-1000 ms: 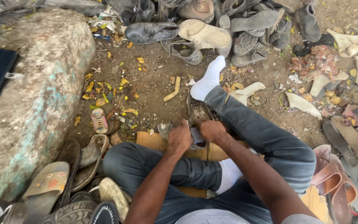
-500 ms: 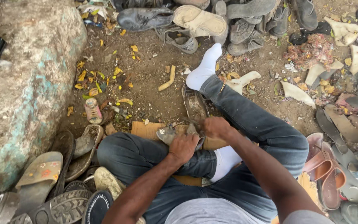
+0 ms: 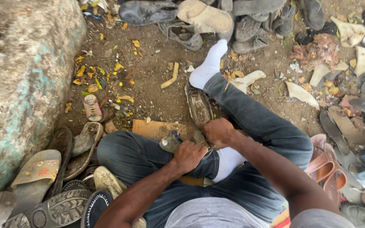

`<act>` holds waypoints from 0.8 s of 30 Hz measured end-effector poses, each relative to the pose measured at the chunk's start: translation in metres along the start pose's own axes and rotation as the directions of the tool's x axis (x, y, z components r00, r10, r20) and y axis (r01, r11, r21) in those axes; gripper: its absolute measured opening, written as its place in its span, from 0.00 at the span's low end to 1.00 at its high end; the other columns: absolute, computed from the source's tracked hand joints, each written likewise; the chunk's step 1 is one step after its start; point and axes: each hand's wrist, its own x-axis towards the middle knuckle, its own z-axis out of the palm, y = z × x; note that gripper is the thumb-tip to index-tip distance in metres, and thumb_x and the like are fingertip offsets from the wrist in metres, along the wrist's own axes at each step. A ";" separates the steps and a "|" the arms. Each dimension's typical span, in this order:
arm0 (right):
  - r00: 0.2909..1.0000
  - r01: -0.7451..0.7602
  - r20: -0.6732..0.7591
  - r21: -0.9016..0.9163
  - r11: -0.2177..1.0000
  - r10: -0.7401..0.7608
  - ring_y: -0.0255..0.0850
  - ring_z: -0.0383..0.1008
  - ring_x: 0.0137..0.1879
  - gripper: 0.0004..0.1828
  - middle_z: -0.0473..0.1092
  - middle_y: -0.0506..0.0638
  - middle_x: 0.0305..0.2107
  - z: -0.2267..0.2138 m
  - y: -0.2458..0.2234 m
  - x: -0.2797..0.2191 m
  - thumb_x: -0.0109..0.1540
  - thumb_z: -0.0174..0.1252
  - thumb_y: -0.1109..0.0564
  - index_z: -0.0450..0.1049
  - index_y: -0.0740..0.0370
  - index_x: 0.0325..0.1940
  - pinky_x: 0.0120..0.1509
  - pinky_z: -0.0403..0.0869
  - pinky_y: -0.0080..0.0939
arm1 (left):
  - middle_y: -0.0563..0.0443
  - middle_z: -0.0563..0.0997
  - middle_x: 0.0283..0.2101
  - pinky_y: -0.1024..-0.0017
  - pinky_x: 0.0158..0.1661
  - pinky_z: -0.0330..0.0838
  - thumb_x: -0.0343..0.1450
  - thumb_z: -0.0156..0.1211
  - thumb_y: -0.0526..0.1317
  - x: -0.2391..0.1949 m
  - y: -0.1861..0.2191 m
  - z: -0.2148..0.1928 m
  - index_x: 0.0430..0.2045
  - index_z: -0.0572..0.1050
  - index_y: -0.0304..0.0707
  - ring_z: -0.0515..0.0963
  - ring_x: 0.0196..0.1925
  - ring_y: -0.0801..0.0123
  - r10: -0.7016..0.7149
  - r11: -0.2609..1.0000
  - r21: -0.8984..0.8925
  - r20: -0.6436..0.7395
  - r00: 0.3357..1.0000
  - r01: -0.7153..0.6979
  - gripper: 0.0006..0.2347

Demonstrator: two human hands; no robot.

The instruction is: The person sits on the ground and uses a knife to scrape and cut the sole of a worn shoe. They repeatedly scrape the sole surface and trim edges, then set the shoe aside and pick up another shoe to continue scraping its sole.

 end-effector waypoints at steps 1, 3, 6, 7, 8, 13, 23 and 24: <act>1.000 0.006 0.016 -0.014 1.000 -0.006 0.46 0.81 0.35 0.22 0.77 0.52 0.29 -0.002 -0.002 -0.003 0.66 0.49 0.50 0.67 0.47 0.66 0.36 0.79 0.51 | 0.53 0.77 0.29 0.63 0.34 0.68 0.69 0.56 0.39 -0.001 0.001 -0.003 0.31 0.74 0.44 0.77 0.29 0.64 -0.005 1.000 0.003 -0.028 1.000 0.005 0.03; 0.997 -0.058 0.056 0.016 0.998 0.057 0.49 0.81 0.37 0.32 0.78 0.54 0.31 0.000 -0.002 -0.022 0.66 0.45 0.53 0.56 0.42 0.76 0.39 0.78 0.52 | 0.53 0.76 0.28 0.63 0.35 0.69 0.69 0.56 0.40 -0.005 0.004 -0.009 0.28 0.73 0.44 0.78 0.31 0.64 0.039 0.999 -0.025 -0.054 0.998 -0.041 0.02; 0.992 -0.121 0.029 0.038 0.992 0.120 0.52 0.81 0.40 0.35 0.78 0.56 0.36 0.001 0.014 -0.064 0.67 0.41 0.55 0.48 0.39 0.80 0.43 0.78 0.53 | 0.54 0.76 0.27 0.62 0.37 0.70 0.69 0.57 0.41 -0.005 0.011 -0.013 0.26 0.74 0.45 0.77 0.30 0.64 0.077 0.993 -0.087 -0.085 0.993 -0.085 0.04; 0.994 -0.110 -0.006 0.040 0.993 0.110 0.51 0.81 0.41 0.34 0.78 0.56 0.38 0.002 0.015 -0.074 0.67 0.41 0.55 0.50 0.41 0.79 0.42 0.78 0.53 | 0.54 0.76 0.27 0.62 0.38 0.70 0.70 0.57 0.42 -0.005 0.012 -0.014 0.26 0.74 0.46 0.77 0.29 0.64 0.092 0.988 -0.112 -0.091 0.992 -0.102 0.04; 0.994 -0.099 -0.041 0.040 0.994 0.101 0.51 0.81 0.42 0.33 0.77 0.55 0.41 0.001 0.015 -0.077 0.66 0.42 0.55 0.52 0.43 0.78 0.42 0.78 0.52 | 0.54 0.76 0.27 0.62 0.38 0.70 0.70 0.57 0.41 -0.004 0.011 -0.014 0.27 0.74 0.45 0.77 0.30 0.64 0.102 0.988 -0.111 -0.079 0.992 -0.111 0.03; 0.993 -0.051 -0.110 -0.054 0.997 0.045 0.51 0.81 0.39 0.33 0.75 0.59 0.44 0.003 -0.016 -0.043 0.68 0.42 0.55 0.49 0.45 0.79 0.37 0.79 0.50 | 0.54 0.77 0.29 0.64 0.37 0.69 0.69 0.56 0.39 -0.007 0.013 -0.008 0.30 0.75 0.45 0.78 0.31 0.65 0.142 0.987 -0.076 0.009 0.990 -0.141 0.03; 0.928 -0.241 -0.235 0.216 0.946 0.290 0.55 0.80 0.41 0.30 0.77 0.55 0.39 0.028 0.046 -0.159 0.64 0.54 0.49 0.62 0.43 0.72 0.41 0.77 0.55 | 0.53 0.74 0.25 0.60 0.32 0.68 0.68 0.60 0.39 -0.008 0.030 -0.025 0.24 0.72 0.45 0.76 0.27 0.62 0.157 0.953 -0.249 -0.083 0.984 -0.173 0.03; 0.878 -0.234 -0.317 0.372 0.898 0.360 0.58 0.79 0.40 0.27 0.78 0.55 0.38 0.035 0.050 -0.167 0.65 0.52 0.50 0.65 0.43 0.70 0.41 0.76 0.57 | 0.51 0.74 0.23 0.58 0.31 0.68 0.67 0.60 0.38 0.002 0.028 -0.022 0.23 0.72 0.45 0.75 0.25 0.60 0.051 0.963 -0.259 -0.079 0.996 -0.070 0.04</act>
